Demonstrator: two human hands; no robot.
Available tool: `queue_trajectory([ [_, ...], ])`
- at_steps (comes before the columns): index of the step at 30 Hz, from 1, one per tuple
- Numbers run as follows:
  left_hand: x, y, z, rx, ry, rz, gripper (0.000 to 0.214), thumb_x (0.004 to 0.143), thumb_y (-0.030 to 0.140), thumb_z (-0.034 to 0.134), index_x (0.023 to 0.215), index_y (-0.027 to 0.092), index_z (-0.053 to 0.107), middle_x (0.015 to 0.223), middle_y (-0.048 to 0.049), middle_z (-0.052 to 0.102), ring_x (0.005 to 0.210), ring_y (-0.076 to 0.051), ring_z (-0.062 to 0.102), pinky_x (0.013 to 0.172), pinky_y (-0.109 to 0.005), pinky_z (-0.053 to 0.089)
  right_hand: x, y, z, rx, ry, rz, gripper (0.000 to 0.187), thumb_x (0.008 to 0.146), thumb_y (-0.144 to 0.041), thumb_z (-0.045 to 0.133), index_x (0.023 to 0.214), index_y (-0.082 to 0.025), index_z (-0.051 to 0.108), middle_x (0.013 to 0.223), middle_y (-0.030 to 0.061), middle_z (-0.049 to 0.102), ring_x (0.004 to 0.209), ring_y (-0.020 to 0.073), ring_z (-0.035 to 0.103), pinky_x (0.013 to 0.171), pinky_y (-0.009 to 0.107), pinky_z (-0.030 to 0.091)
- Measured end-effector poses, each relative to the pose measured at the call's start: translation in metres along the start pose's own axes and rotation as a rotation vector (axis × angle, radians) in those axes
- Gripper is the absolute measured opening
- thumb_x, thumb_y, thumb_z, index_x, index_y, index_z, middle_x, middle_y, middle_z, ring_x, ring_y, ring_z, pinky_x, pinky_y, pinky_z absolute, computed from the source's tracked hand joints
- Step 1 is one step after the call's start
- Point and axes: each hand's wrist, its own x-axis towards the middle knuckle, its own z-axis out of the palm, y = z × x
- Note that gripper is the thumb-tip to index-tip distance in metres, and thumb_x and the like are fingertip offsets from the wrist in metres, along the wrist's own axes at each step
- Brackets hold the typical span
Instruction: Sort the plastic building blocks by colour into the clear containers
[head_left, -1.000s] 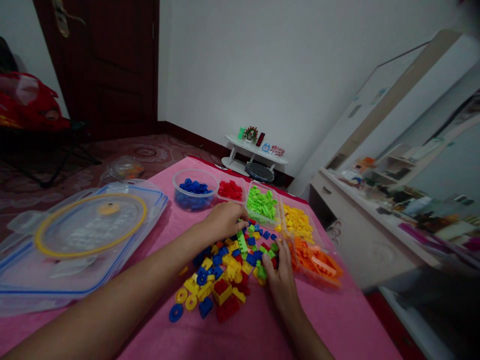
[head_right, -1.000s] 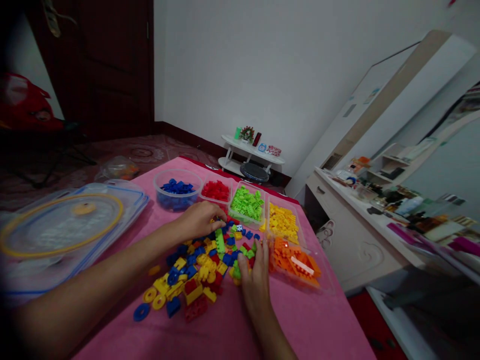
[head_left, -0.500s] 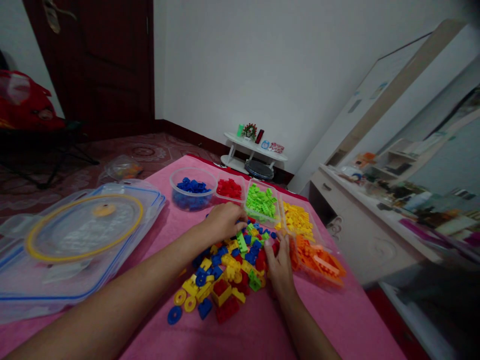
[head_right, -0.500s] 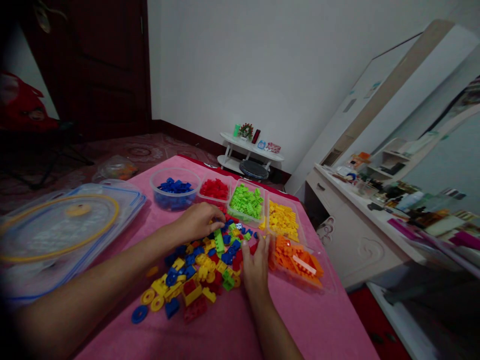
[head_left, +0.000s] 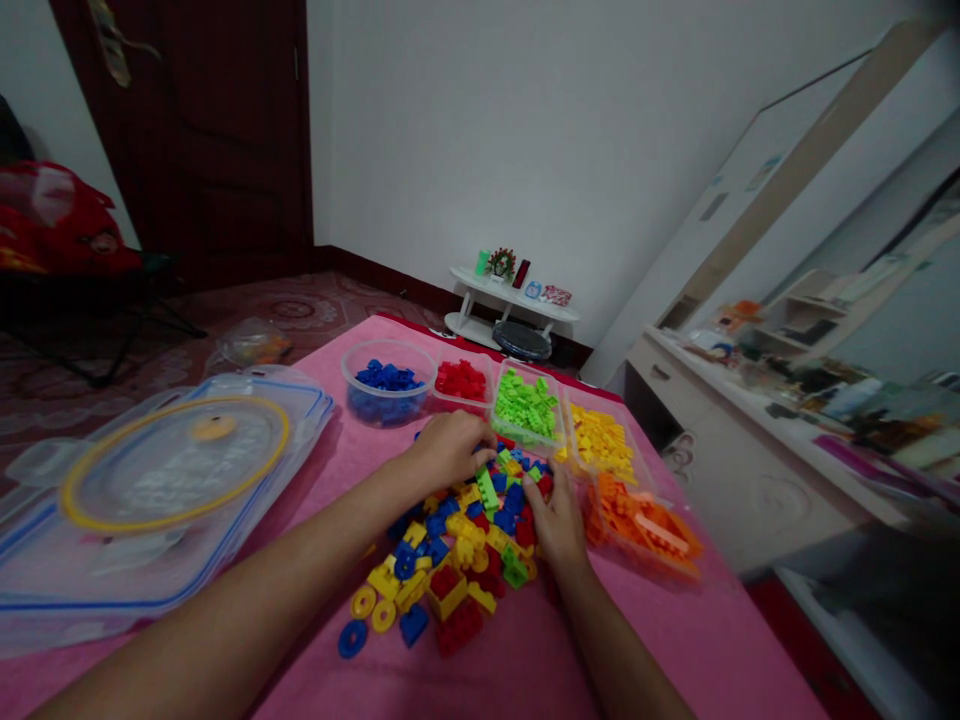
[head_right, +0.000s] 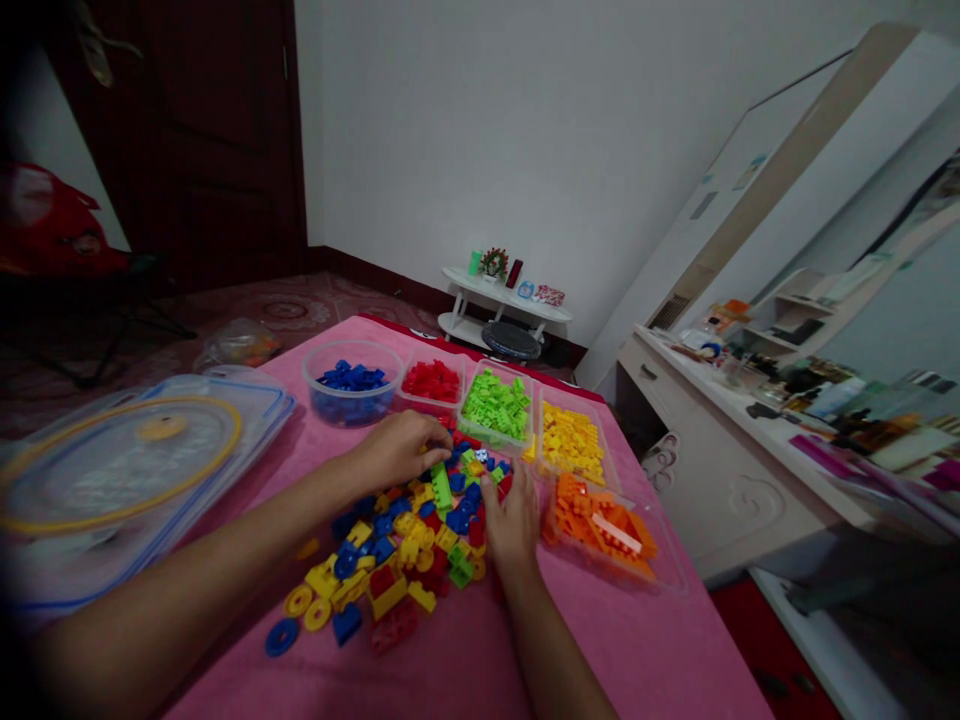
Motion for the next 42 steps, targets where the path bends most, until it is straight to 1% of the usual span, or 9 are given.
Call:
queue_trajectory([
  [3,0.000,-0.003,0.002,0.002,0.012,-0.005,0.019,0.078,0.028,0.055,0.087,0.022,0.072,0.086,-0.0054,0.071,0.080,-0.019,0.063,0.068,-0.026,0.042,0.004,-0.011,0.007,0.199,-0.057,0.064,0.043,0.079,-0.042,0.051,0.111,-0.016,0.061,0.117,0.0120,0.060,0.112,0.0257,0.052,0.097,0.042,0.038],
  [9,0.002,-0.013,-0.002,-0.017,0.041,-0.056,0.019,0.078,0.027,0.055,0.085,0.022,0.071,0.084,-0.0035,0.072,0.075,-0.017,0.063,0.064,-0.024,0.039,-0.001,-0.058,0.016,0.595,-0.077,0.131,0.032,0.076,-0.035,0.055,0.102,-0.018,0.063,0.118,0.0098,0.060,0.113,0.0228,0.052,0.096,0.037,0.041],
  [13,0.003,-0.019,-0.009,-0.013,0.052,-0.129,0.021,0.077,0.024,0.053,0.086,0.020,0.072,0.085,-0.0052,0.072,0.075,-0.016,0.061,0.064,-0.023,0.039,0.008,-0.092,0.014,0.679,-0.250,0.089,0.027,0.079,-0.032,0.051,0.098,-0.018,0.065,0.106,0.0071,0.066,0.101,0.0214,0.058,0.089,0.035,0.044],
  [18,0.004,-0.031,-0.020,-0.034,0.010,-0.167,0.022,0.078,0.025,0.053,0.086,0.018,0.072,0.079,-0.0040,0.071,0.072,-0.015,0.061,0.064,-0.023,0.039,0.041,-0.113,0.006,0.564,-0.425,-0.098,0.021,0.075,-0.026,0.052,0.085,-0.016,0.069,0.087,0.0054,0.069,0.083,0.0187,0.061,0.077,0.031,0.045],
  [21,0.000,-0.037,-0.028,-0.144,-0.164,-0.123,0.023,0.075,0.031,0.059,0.088,0.017,0.072,0.079,-0.0025,0.070,0.068,-0.013,0.060,0.061,-0.021,0.039,0.055,-0.108,0.005,0.468,-0.421,-0.169,0.019,0.072,-0.024,0.054,0.080,-0.015,0.069,0.080,0.0052,0.069,0.074,0.0174,0.061,0.070,0.029,0.045],
  [25,-0.007,-0.037,-0.030,-0.182,-0.406,0.004,0.037,0.059,0.032,0.075,0.093,0.020,0.071,0.083,-0.0002,0.069,0.071,-0.013,0.059,0.060,-0.019,0.039,0.057,-0.090,0.001,0.192,-0.398,-0.175,0.020,0.067,-0.017,0.054,0.080,-0.018,0.070,0.075,0.0034,0.069,0.068,0.0157,0.060,0.062,0.026,0.042],
  [31,-0.009,-0.031,-0.018,-0.106,-0.380,-0.035,0.025,0.056,0.023,0.073,0.081,0.020,0.070,0.076,0.0014,0.066,0.066,-0.013,0.055,0.055,-0.020,0.035,0.052,-0.069,-0.019,-0.239,-0.516,-0.203,0.023,0.057,-0.009,0.057,0.072,-0.021,0.069,0.066,-0.0012,0.066,0.060,0.0128,0.055,0.052,0.022,0.028],
  [37,-0.011,-0.031,-0.026,-0.049,-0.342,-0.061,0.017,0.063,0.025,0.064,0.077,0.017,0.068,0.068,0.0002,0.064,0.059,-0.012,0.051,0.051,-0.021,0.032,0.047,-0.066,-0.016,-0.333,-0.509,-0.299,0.015,0.062,-0.012,0.056,0.068,-0.021,0.067,0.062,-0.0005,0.063,0.055,0.0122,0.050,0.051,0.024,0.022],
  [42,-0.004,-0.028,-0.033,-0.332,-0.230,-0.166,0.022,0.072,0.029,0.057,0.082,0.012,0.066,0.066,-0.0010,0.061,0.057,-0.010,0.050,0.052,-0.020,0.036,0.046,-0.067,-0.017,-0.335,-0.531,-0.348,0.018,0.067,-0.011,0.052,0.069,-0.021,0.067,0.064,0.0009,0.064,0.056,0.0132,0.051,0.051,0.025,0.022],
])
